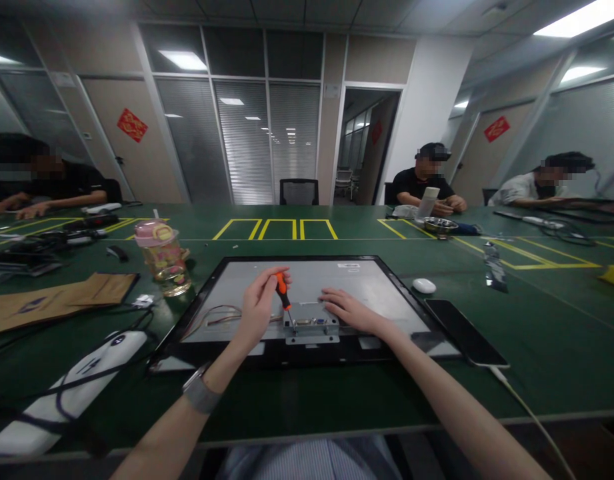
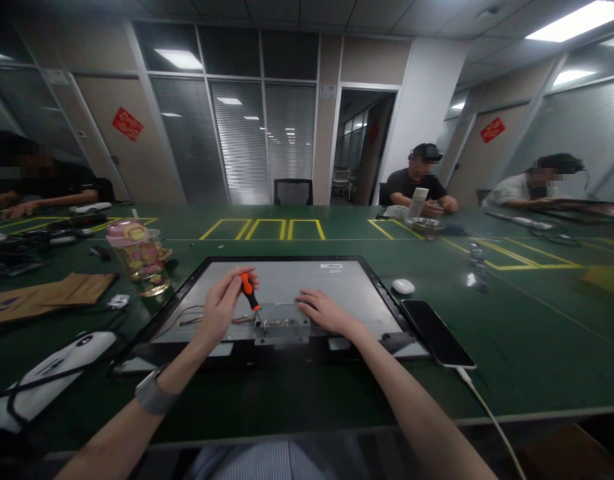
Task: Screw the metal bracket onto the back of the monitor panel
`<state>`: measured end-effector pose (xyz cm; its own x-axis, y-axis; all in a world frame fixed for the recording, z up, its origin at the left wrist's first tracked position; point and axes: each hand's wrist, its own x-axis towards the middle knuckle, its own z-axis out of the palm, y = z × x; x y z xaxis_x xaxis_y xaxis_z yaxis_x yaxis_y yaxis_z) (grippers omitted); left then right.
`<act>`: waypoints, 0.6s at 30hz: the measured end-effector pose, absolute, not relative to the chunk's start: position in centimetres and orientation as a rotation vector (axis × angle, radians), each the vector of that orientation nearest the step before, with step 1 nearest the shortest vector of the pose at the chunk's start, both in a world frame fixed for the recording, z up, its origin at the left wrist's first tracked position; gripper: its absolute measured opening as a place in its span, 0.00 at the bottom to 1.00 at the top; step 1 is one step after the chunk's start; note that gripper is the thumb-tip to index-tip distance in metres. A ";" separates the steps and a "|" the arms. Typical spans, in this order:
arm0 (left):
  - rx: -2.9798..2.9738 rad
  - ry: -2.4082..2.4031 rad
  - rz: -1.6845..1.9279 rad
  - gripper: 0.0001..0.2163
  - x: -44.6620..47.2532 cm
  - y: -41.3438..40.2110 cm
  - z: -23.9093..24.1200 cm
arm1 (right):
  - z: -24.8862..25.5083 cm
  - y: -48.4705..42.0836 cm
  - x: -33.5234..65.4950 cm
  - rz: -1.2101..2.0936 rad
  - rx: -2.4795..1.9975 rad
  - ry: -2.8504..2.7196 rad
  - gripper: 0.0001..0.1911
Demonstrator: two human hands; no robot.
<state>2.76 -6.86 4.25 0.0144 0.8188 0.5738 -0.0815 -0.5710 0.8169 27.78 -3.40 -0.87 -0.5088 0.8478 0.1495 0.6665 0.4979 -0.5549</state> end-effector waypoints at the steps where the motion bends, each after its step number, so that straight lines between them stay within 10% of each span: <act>1: 1.559 0.730 1.626 0.15 2.8 -6.8 4.0 | -0.8 -3.4 27.8 0.610 -1.260 -2.343 0.24; 18: 1.750 0.808 1.627 0.15 2.8 -7.6 4.6 | -1.0 -3.3 27.8 0.606 -1.266 -2.339 0.27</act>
<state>2.83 -7.58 4.65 0.0592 0.7777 0.6259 0.0293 -0.6281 0.7776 27.81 -3.29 -1.04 -0.5027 0.8518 0.1475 0.6731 0.4927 -0.5516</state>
